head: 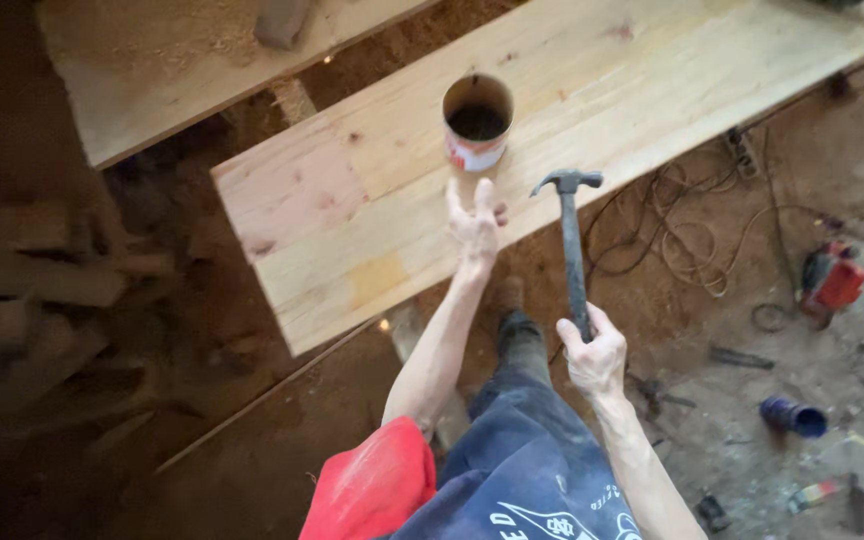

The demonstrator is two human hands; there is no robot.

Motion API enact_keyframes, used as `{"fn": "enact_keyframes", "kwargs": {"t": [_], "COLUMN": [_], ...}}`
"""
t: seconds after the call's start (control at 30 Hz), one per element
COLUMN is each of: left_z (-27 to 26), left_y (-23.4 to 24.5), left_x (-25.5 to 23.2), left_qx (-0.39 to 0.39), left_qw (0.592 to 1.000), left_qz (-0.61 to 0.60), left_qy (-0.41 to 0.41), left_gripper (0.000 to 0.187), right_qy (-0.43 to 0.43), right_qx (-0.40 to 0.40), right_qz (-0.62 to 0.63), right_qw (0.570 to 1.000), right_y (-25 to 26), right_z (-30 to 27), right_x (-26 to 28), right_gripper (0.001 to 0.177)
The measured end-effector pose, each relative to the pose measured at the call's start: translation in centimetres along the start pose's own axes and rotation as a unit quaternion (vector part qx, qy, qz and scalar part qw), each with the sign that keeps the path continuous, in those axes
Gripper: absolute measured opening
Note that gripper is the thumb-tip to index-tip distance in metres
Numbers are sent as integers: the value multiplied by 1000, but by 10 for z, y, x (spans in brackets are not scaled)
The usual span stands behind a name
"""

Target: The person uses an angle grinder to sand the surface of a large wooden plank. They move the tool back and forth across the wood, generating sparks and dust while smoothing the surface.

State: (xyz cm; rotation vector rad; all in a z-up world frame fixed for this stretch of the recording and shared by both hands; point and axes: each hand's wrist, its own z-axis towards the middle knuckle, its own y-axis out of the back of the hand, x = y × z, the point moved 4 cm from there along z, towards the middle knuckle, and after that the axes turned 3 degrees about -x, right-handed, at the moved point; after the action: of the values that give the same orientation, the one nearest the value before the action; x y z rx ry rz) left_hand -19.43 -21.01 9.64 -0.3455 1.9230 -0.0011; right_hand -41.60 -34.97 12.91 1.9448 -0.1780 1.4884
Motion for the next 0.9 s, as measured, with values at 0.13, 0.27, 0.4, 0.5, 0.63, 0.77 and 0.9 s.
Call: {"fn": "enact_keyframes", "kwargs": {"t": [0.13, 0.27, 0.4, 0.5, 0.63, 0.77, 0.9], "left_z": [66, 83, 75, 77, 116, 208, 321], "left_y": [-32, -51, -68, -92, -133, -179, -228], "left_x": [-22, -44, -66, -81, -92, -87, -92], "left_qx": [-82, -110, -112, -98, -97, -142, -187], "left_qw": [995, 984, 986, 989, 992, 990, 966], "left_qz": [56, 132, 64, 37, 17, -3, 57], "left_qy": [-9, 52, 105, 108, 74, -3, -169], "left_gripper": [96, 77, 70, 67, 63, 64, 66], "right_qy": [-45, -44, 49, 82, 163, 166, 317], "right_qx": [41, 76, 93, 116, 121, 186, 120], "right_qz": [15, -3, -58, -54, -87, -29, -40], "right_qw": [998, 996, 993, 988, 975, 968, 940], "right_y": [2, 14, 11, -9, -60, -130, -129], "right_z": [80, 165, 249, 324, 442, 570, 645], "right_x": [6, 40, 76, 89, 105, 133, 155], "right_gripper": [44, 42, 37, 37, 32, 44, 53]}}
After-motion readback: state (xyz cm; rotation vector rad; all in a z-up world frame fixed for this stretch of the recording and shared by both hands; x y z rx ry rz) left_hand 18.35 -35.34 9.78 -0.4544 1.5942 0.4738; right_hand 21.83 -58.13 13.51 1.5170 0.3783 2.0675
